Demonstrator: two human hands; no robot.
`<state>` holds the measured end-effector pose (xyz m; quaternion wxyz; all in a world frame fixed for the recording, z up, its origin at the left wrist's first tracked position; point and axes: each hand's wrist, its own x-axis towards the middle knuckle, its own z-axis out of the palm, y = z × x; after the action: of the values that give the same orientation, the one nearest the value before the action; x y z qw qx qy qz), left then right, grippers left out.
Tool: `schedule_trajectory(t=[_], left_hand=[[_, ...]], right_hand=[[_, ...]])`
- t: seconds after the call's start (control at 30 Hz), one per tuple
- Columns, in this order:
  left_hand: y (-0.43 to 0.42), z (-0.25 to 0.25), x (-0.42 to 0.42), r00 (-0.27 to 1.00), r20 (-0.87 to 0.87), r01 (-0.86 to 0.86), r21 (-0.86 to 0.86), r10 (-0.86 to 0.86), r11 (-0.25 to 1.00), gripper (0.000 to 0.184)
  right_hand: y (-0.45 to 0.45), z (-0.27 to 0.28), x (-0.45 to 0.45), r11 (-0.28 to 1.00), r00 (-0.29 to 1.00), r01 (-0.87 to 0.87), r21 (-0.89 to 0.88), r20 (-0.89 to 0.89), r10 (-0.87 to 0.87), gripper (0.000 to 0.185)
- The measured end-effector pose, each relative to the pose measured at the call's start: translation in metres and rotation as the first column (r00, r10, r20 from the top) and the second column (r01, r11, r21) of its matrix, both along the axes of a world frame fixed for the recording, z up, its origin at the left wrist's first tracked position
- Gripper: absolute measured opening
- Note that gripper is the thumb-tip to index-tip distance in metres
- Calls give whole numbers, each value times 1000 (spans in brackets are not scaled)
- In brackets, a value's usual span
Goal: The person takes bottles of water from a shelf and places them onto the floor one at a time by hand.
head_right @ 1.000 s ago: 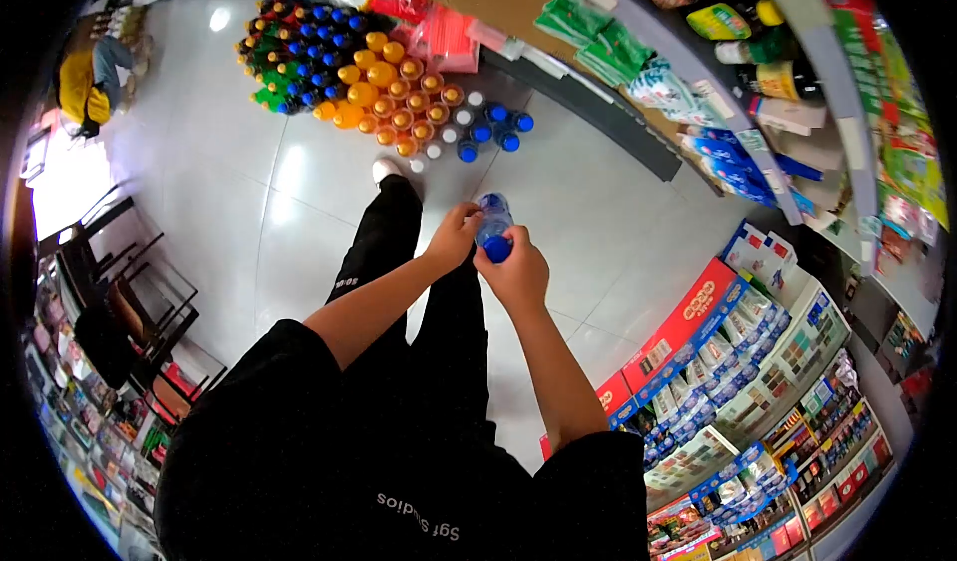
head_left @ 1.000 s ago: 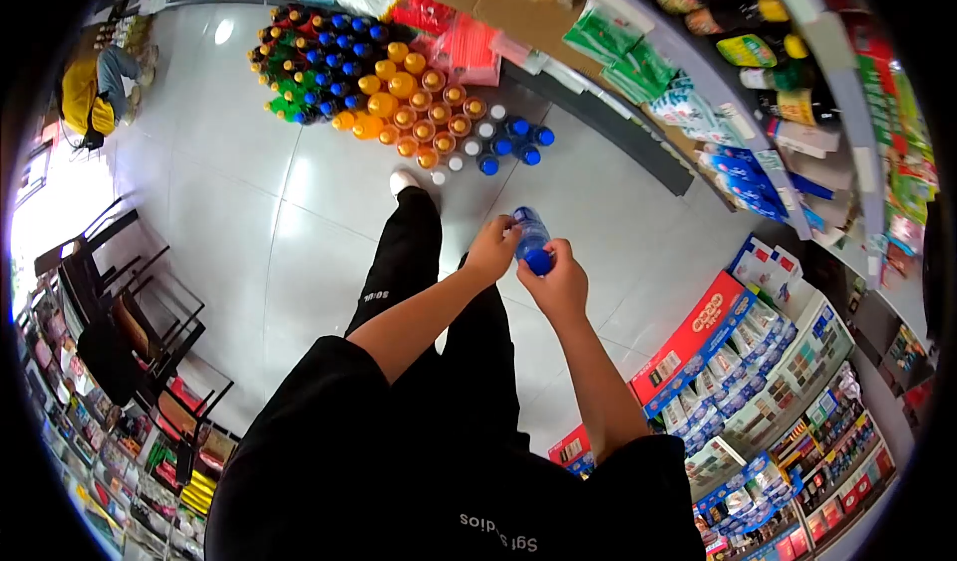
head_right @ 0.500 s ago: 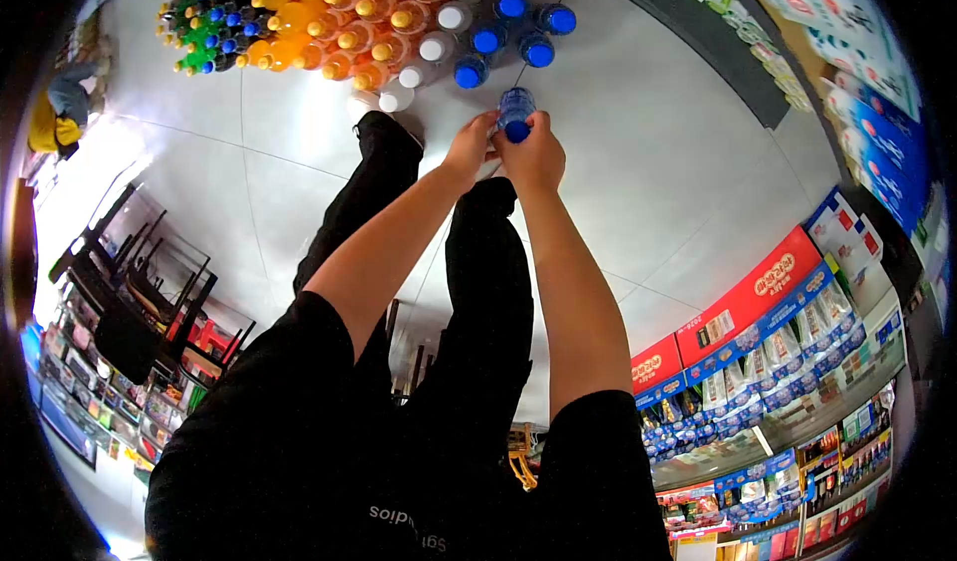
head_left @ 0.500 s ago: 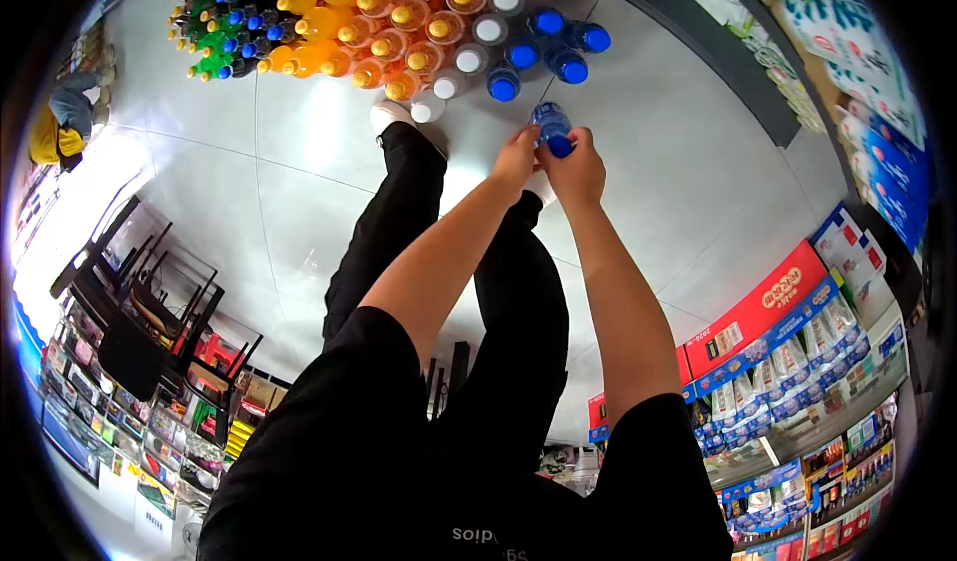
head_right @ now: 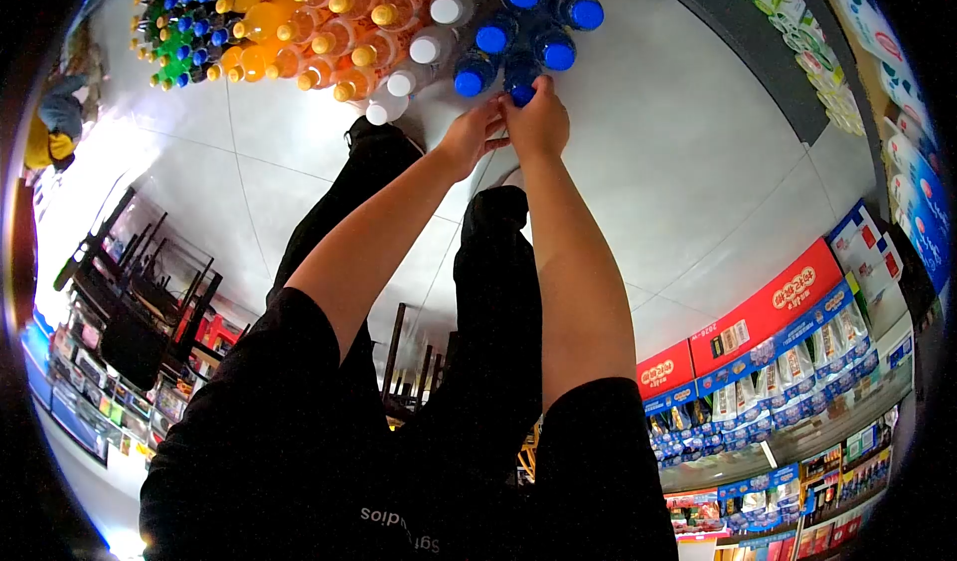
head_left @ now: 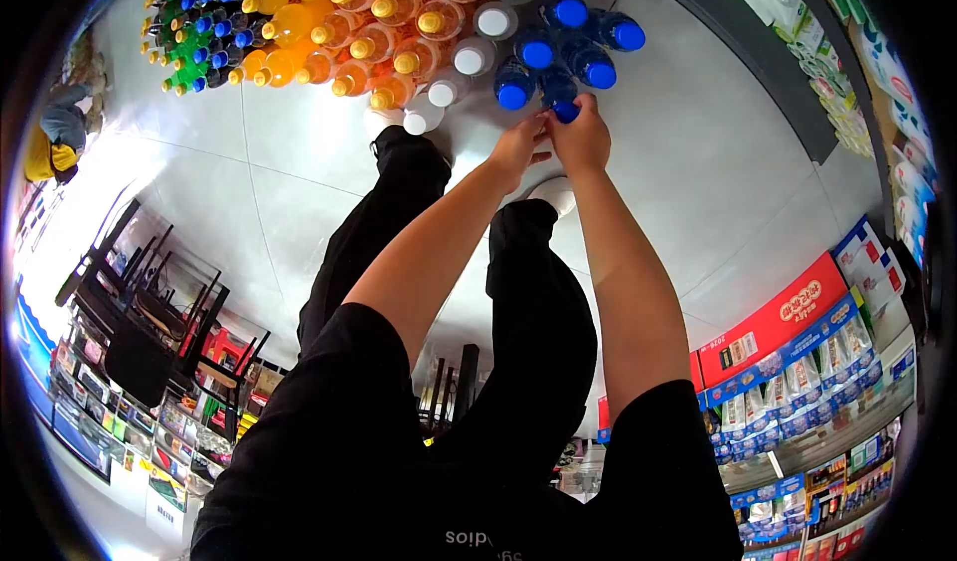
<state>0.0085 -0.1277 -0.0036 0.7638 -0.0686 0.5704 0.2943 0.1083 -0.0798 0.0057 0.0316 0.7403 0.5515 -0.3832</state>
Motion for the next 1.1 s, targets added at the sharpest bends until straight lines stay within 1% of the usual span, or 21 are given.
schedule_trajectory(t=[0.1, 0.17, 0.23, 0.3, 0.33, 0.4, 0.5, 0.53, 0.57, 0.6, 0.67, 0.7, 0.73, 0.77, 0.83, 0.9, 0.93, 0.97, 1.0, 1.03, 1.1], left_hand=[[-13, -73, -30, 1000, -25, -1, -27, 1, 1000, 38], [-11, -80, -35, 999, -33, -5, -26, 4, 1000, 39], [-10, -68, -32, 999, -39, 19, -16, -19, 1000, 44], [-10, -44, -27, 999, -38, 19, 11, -19, 1000, 49], [-11, -33, -25, 999, -38, 20, 34, -19, 999, 53], [-13, -13, -27, 998, -58, 29, 35, -27, 999, 55], [-13, 31, -25, 994, -86, 65, 44, -61, 997, 58], [-8, 48, -28, 992, -90, 95, 46, -90, 994, 59], [-4, 64, -35, 992, -84, 95, 23, -92, 995, 57], [-1, 81, -42, 992, -85, 99, 54, -94, 994, 57], [11, 117, -48, 988, -111, 113, 86, -103, 990, 54], [16, 140, -49, 987, -124, 116, 119, -101, 986, 51], [23, 161, -50, 986, -139, 116, 159, -94, 980, 49], [30, 182, -51, 986, -152, 98, 186, -70, 978, 44], [45, 235, -56, 987, -155, 79, 287, -35, 955, 38], [58, 290, -59, 988, -152, 55, 388, 5, 920, 35], [64, 317, -59, 987, -157, 47, 439, 25, 897, 34], [69, 338, -59, 988, -148, 28, 490, 51, 871, 29], [74, 361, -63, 991, -124, 23, 551, 54, 834, 29], [80, 386, -64, 991, -111, 11, 612, 73, 791, 30], [91, 425, -69, 991, -111, 29, 720, 73, 694, 32]], right_hand=[[-16, -83, -33, 999, 999, 15, -47, -35, -16, 45], [-17, -96, -39, 998, 998, 28, -64, -49, -31, 48], [-16, -83, -35, 996, 997, 41, -80, -62, -46, 52], [-16, -55, -27, 982, 989, 97, -161, -97, -114, 60], [-19, -40, -23, 983, 989, 96, -156, -96, -112, 60], [-25, -15, -19, 962, 982, 137, -237, -92, -162, 64], [-52, -5, 3, 981, 988, 123, -147, -77, -136, 67], [-51, 12, 4, 985, 987, 127, -115, -80, -137, 67], [-52, 27, 1, 967, 962, 202, -154, -154, -226, 65], [-53, 45, -3, 943, 923, 269, -197, -226, -311, 63], [-47, 78, -3, 932, 884, 341, -121, -297, -362, 59], [-40, 109, -1, 957, 914, 289, -28, -290, -285, 55], [-31, 139, -4, 943, 899, 332, -15, -299, -321, 52], [-23, 162, -4, 936, 881, 351, -4, -338, -332, 55], [-10, 201, -3, 927, 859, 371, 51, -397, -322, 58], [6, 236, -4, 900, 830, 424, 103, -443, -340, 49], [18, 268, -6, 893, 829, 424, 151, -462, -315, 49], [28, 300, -8, 822, 739, 547, 158, -552, -385, 46], [38, 335, -11, 739, 631, 658, 146, -642, -435, 44], [48, 369, -13, 724, 629, 663, 190, -665, -402, 44], [66, 426, -17, 592, 366, 805, 35, -814, -450, 40]])
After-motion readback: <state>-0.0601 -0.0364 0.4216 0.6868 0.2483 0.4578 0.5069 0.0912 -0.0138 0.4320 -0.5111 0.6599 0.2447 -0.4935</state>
